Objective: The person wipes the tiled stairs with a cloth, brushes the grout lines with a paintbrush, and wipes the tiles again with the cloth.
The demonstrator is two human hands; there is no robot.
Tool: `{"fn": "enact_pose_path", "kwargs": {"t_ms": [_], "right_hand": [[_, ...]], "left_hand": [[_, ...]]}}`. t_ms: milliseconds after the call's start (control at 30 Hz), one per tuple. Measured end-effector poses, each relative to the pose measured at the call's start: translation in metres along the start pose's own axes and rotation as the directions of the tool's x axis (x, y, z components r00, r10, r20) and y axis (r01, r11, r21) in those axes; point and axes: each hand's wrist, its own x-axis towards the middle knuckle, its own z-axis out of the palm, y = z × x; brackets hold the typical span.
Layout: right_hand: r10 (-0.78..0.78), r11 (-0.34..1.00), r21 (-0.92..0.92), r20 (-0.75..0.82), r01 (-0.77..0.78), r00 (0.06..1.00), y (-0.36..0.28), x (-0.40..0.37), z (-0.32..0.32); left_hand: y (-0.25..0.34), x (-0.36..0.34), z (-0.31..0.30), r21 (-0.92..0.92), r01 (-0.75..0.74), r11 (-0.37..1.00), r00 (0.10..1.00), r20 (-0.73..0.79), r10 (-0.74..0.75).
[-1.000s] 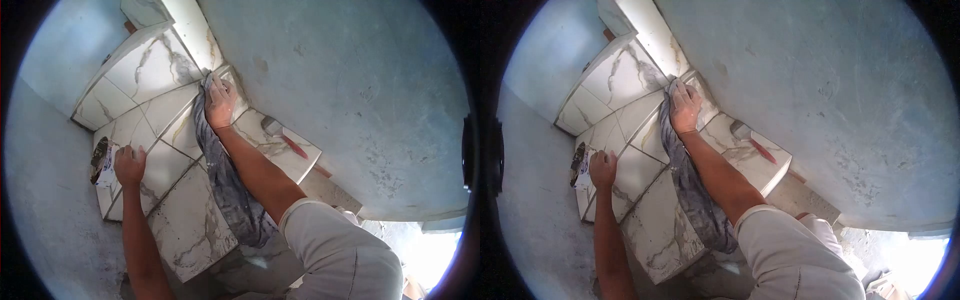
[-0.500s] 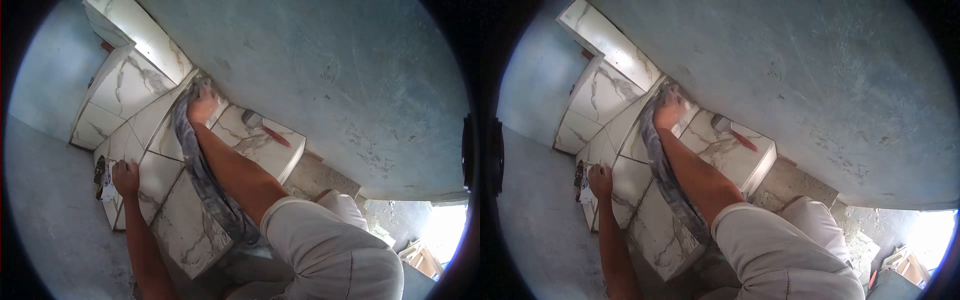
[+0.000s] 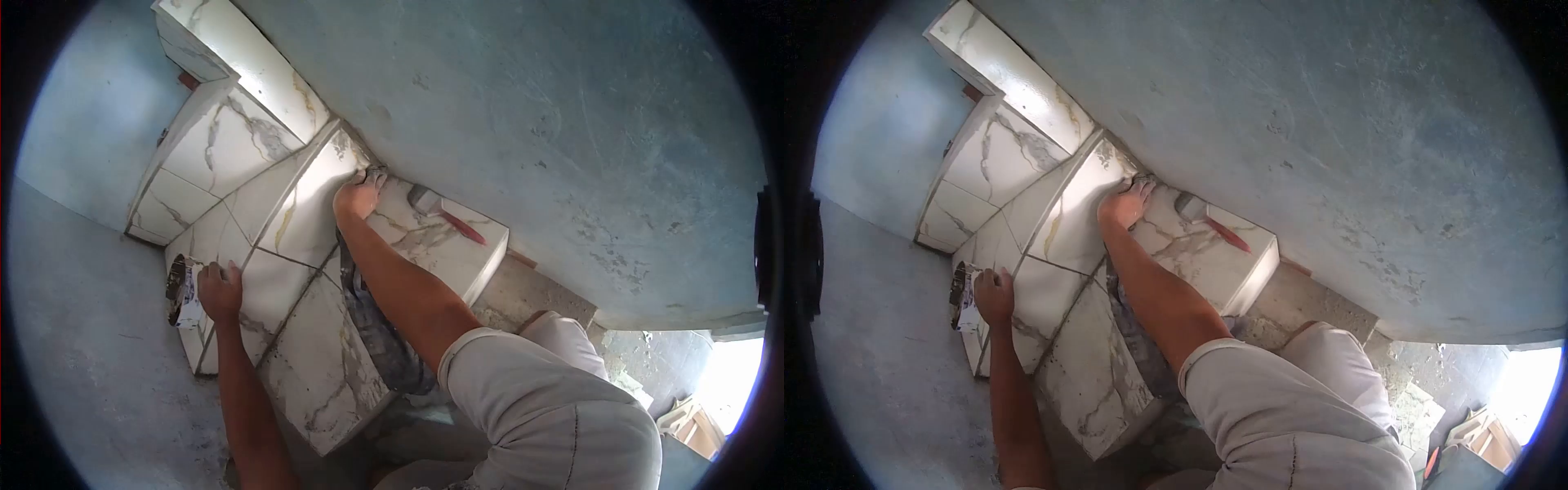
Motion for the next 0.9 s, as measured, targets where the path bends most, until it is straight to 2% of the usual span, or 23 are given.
{"fn": "enact_pose_path", "kwargs": {"t_ms": [33, 100, 133, 167, 233, 267, 333, 367, 400, 433, 467, 533, 567, 633, 667, 733, 767, 800, 833, 900], "right_hand": [[-0.004, 1.0, 0.012, 0.004, 0.004, 1.0, -0.016, -0.003, -0.003], [-0.114, 0.993, 0.036, 0.088, 0.111, 0.99, -0.042, -0.009, -0.015], [-0.282, 0.957, 0.097, 0.081, 0.274, 0.956, -0.047, -0.008, -0.017], [-0.436, 0.893, 0.153, 0.067, 0.423, 0.897, -0.05, -0.009, -0.02], [-0.667, 0.71, 0.324, 0.024, 0.625, 0.745, -0.066, -0.005, -0.033], [-0.66, 0.719, 0.32, 0.035, 0.617, 0.751, -0.056, 0.003, -0.038], [-0.765, 0.626, 0.369, 0.119, 0.687, 0.633, -0.026, 0.023, -0.038], [-0.769, 0.622, 0.371, 0.122, 0.69, 0.627, -0.008, 0.025, -0.035], [-0.587, 0.799, 0.285, 0.181, 0.529, 0.789, 0.024, 0.02, -0.032], [-0.39, 0.914, 0.206, 0.205, 0.35, 0.898, 0.021, 0.021, -0.034], [-0.41, 0.904, 0.221, 0.197, 0.367, 0.891, 0.011, 0.023, -0.028], [-0.264, 0.965, 0.056, 0.224, 0.258, 0.938, -0.03, 0.012, -0.037], [-0.438, 0.893, 0.225, 0.224, 0.391, 0.871, -0.046, 0.011, -0.034], [-0.569, 0.813, 0.289, 0.211, 0.506, 0.795, -0.083, 0.015, -0.04], [-0.554, 0.825, 0.281, 0.227, 0.491, 0.801, -0.069, 0.013, -0.044], [-0.689, 0.717, 0.282, 0.148, 0.637, 0.71, -0.039, 0.032, -0.04], [-0.489, 0.86, 0.293, 0.24, 0.417, 0.839, -0.023, 0.032, -0.053], [-0.265, 0.944, 0.281, 0.327, 0.174, 0.907, -0.011, 0.03, -0.063], [-0.276, 0.939, 0.292, 0.324, 0.182, 0.905, -0.007, 0.032, -0.051], [-0.208, 0.968, 0.179, 0.172, 0.177, 0.963, 0.001, 0.03, -0.029]], "left_hand": [[-0.001, 0.003, -0.001, 0.005, 0.003, 1.0, 1.0, -0.012, -0.003], [-0.001, -0.001, 0.001, 0.004, -0.002, 1.0, 1.0, -0.014, 0.002], [0.001, -0.002, 0.001, 0.004, -0.001, 1.0, 1.0, -0.003, 0.001], [0.001, -0.002, -0.001, -0.008, 0.015, 1.0, 1.0, 0.025, -0.015], [0.002, 0.002, -0.001, -0.014, 0.031, 0.999, 0.998, 0.049, -0.03], [0.002, 0.001, -0.002, -0.023, 0.015, 1.0, 0.999, 0.029, -0.014], [0.0, 0.001, -0.001, -0.027, -0.009, 1.0, 1.0, 0.017, 0.01], [0.001, 0.002, 0.002, -0.027, 0.0, 1.0, 1.0, 0.011, 0.0], [0.0, 0.0, 0.0, -0.025, 0.0, 1.0, 1.0, 0.018, 0.0], [0.001, 0.002, 0.0, -0.029, 0.004, 1.0, 1.0, 0.0, -0.004], [0.003, 0.003, 0.0, -0.021, 0.006, 1.0, 1.0, -0.005, -0.006], [0.004, 0.002, -0.005, -0.019, -0.008, 1.0, 1.0, -0.001, 0.008], [0.004, 0.005, -0.005, -0.012, -0.003, 1.0, 1.0, 0.012, 0.004], [0.003, -0.002, -0.002, 0.003, 0.01, 1.0, 0.998, 0.056, -0.01], [0.002, -0.002, -0.003, -0.016, 0.009, 1.0, 0.998, 0.054, -0.009], [0.003, 0.002, -0.004, -0.038, 0.022, 0.999, 1.0, 0.018, -0.021], [0.006, 0.001, -0.007, -0.03, 0.031, 0.999, 0.999, 0.037, -0.03], [0.008, 0.003, -0.009, -0.026, 0.041, 0.999, 0.998, 0.051, -0.039], [0.007, 0.005, -0.009, -0.028, 0.043, 0.999, 0.998, 0.038, -0.042], [0.006, 0.001, -0.006, -0.032, 0.023, 0.999, 1.0, 0.012, -0.023]]}}
